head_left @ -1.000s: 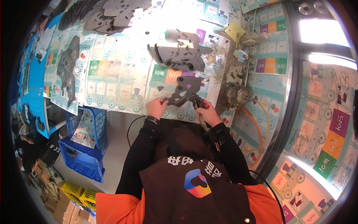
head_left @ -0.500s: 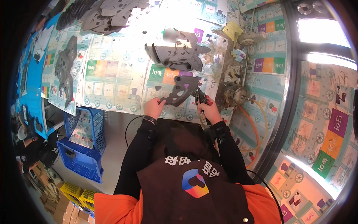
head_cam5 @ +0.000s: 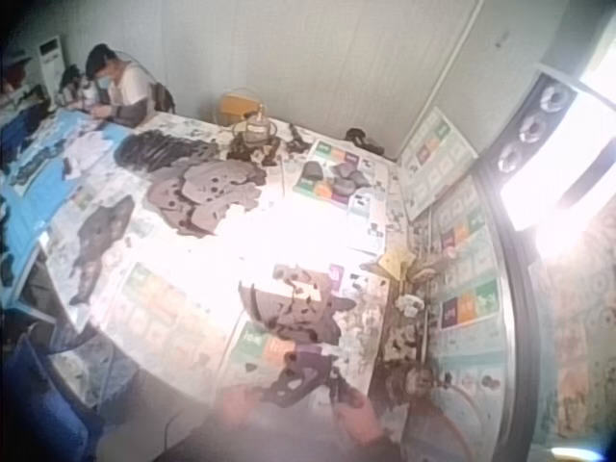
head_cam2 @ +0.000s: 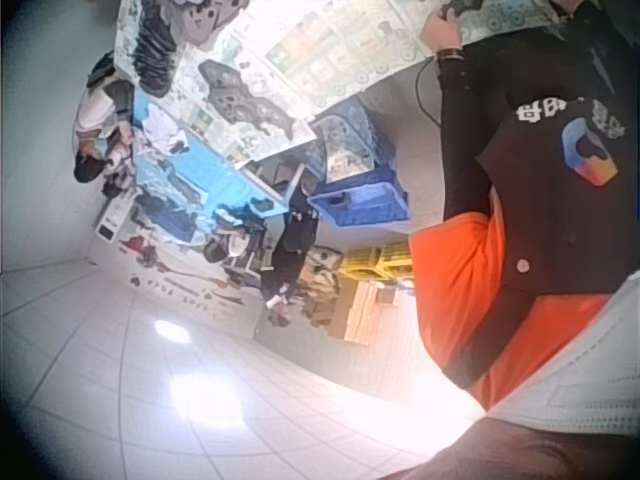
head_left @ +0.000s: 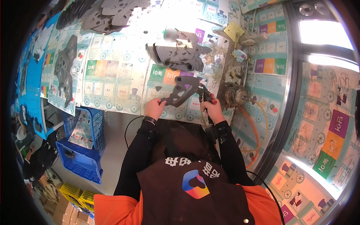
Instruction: The person is using a handheld hot air blower and an adhesive applicator tool to bond components of a shoe upper.
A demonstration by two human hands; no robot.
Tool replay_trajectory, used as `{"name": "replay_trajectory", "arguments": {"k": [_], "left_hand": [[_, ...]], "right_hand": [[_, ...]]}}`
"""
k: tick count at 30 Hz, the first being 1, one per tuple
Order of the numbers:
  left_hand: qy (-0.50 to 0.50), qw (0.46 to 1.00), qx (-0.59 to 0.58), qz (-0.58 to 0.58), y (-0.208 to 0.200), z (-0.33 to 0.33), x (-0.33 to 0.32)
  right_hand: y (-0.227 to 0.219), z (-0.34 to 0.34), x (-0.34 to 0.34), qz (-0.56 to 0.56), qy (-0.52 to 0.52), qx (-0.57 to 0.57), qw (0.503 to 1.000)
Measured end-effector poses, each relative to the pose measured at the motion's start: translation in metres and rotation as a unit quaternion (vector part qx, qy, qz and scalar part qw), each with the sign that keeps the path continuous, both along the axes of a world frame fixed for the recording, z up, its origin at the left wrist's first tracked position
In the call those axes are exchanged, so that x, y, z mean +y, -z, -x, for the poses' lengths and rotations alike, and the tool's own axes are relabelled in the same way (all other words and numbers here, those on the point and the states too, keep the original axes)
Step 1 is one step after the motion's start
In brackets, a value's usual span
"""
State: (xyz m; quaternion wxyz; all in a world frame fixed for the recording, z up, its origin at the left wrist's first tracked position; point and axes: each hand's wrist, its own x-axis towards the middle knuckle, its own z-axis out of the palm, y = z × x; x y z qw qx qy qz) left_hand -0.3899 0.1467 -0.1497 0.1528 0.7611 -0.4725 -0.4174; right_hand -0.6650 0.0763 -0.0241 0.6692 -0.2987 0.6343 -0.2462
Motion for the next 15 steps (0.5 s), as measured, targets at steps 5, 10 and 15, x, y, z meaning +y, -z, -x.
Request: {"name": "replay_trajectory", "arguments": {"k": [5,10,15], "left_hand": [[0.018,0.999,-0.029,0.027,0.001,0.0,0.002],[0.009,0.999,-0.03,0.038,0.001,0.0,0.004],[0.002,0.999,-0.025,0.041,-0.002,0.001,0.003]], "right_hand": [[-0.002,-0.003,-0.002,-0.004,0.005,0.015,1.0],[-0.001,-0.006,-0.004,0.02,0.009,0.007,1.0],[-0.002,-0.01,-0.005,0.011,0.002,0.015,1.0]]}}
